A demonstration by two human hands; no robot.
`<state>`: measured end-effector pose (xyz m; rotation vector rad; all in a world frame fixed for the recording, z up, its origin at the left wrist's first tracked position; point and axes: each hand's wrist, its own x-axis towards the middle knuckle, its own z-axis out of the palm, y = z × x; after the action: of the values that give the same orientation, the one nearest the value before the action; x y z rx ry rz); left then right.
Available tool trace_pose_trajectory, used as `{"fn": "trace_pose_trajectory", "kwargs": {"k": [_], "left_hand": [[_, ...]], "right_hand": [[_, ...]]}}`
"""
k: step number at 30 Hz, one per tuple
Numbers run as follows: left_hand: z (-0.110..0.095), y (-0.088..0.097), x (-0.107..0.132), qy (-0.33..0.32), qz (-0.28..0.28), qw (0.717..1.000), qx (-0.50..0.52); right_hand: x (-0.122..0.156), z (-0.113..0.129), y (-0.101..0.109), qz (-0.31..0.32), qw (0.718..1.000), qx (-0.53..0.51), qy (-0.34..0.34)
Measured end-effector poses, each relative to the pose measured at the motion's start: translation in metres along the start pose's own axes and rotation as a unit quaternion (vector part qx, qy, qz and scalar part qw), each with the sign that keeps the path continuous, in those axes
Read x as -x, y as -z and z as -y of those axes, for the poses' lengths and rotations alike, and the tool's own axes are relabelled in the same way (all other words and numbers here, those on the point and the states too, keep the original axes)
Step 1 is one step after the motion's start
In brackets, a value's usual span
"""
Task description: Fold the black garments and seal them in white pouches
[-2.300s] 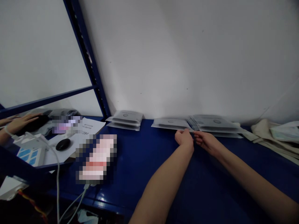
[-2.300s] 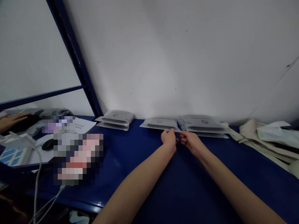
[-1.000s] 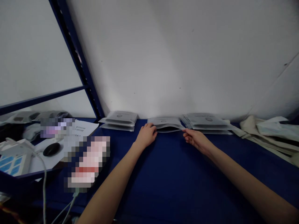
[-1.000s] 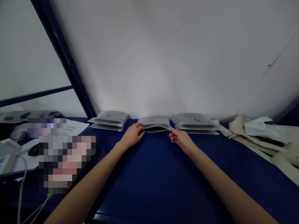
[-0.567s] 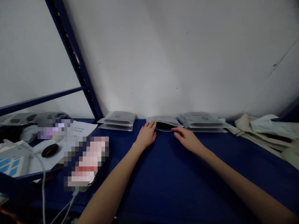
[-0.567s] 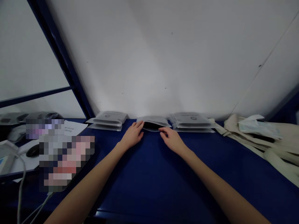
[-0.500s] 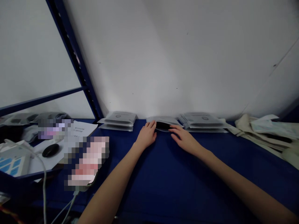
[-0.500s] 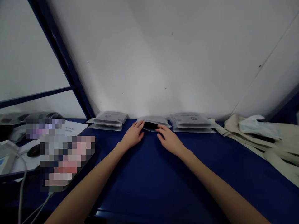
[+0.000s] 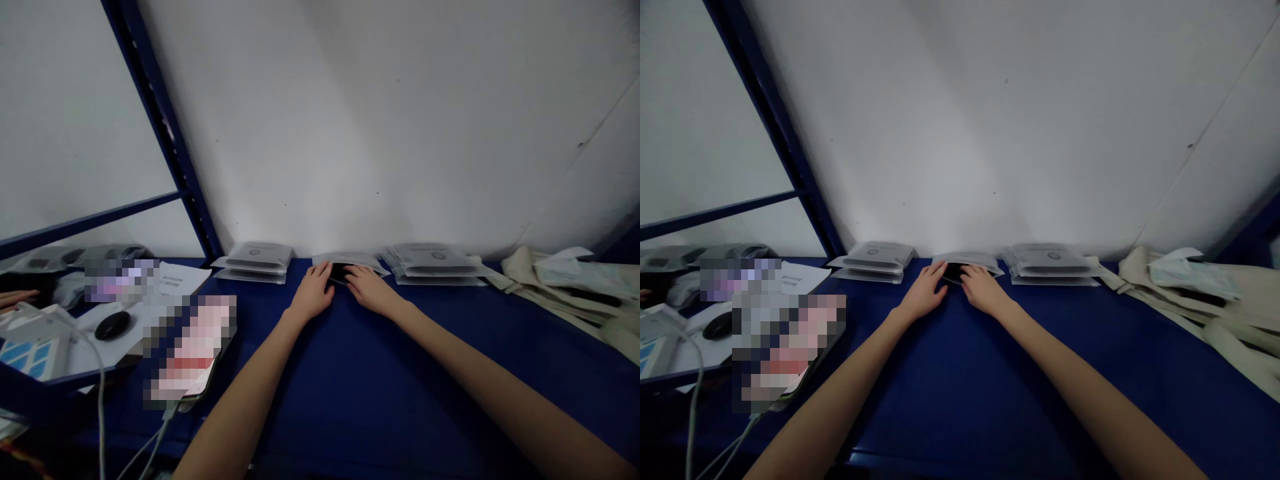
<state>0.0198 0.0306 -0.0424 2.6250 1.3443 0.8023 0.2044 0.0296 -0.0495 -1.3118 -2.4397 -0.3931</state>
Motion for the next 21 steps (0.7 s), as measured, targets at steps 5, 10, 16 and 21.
{"fn": "trace_pose_trajectory", "kwargs": {"k": [5, 10, 16, 21], "left_hand": [[0.005, -0.003, -0.002, 0.022, -0.024, 0.999, 0.043], [0.007, 0.000, -0.002, 0.020, -0.032, 0.999, 0.021], [0.004, 0.004, -0.003, 0.017, -0.033, 0.999, -0.018], [0.003, 0.006, -0.003, 0.007, -0.029, 0.997, -0.064]], "right_hand": [[0.011, -0.007, 0.012, -0.068, 0.989, -0.129, 0.019], [0.014, -0.004, 0.031, -0.110, 0.944, -0.303, -0.071], [0.018, -0.004, 0.048, -0.158, 0.812, -0.524, -0.202], [0.021, 0.000, 0.053, -0.220, 0.672, -0.650, -0.279]]}}
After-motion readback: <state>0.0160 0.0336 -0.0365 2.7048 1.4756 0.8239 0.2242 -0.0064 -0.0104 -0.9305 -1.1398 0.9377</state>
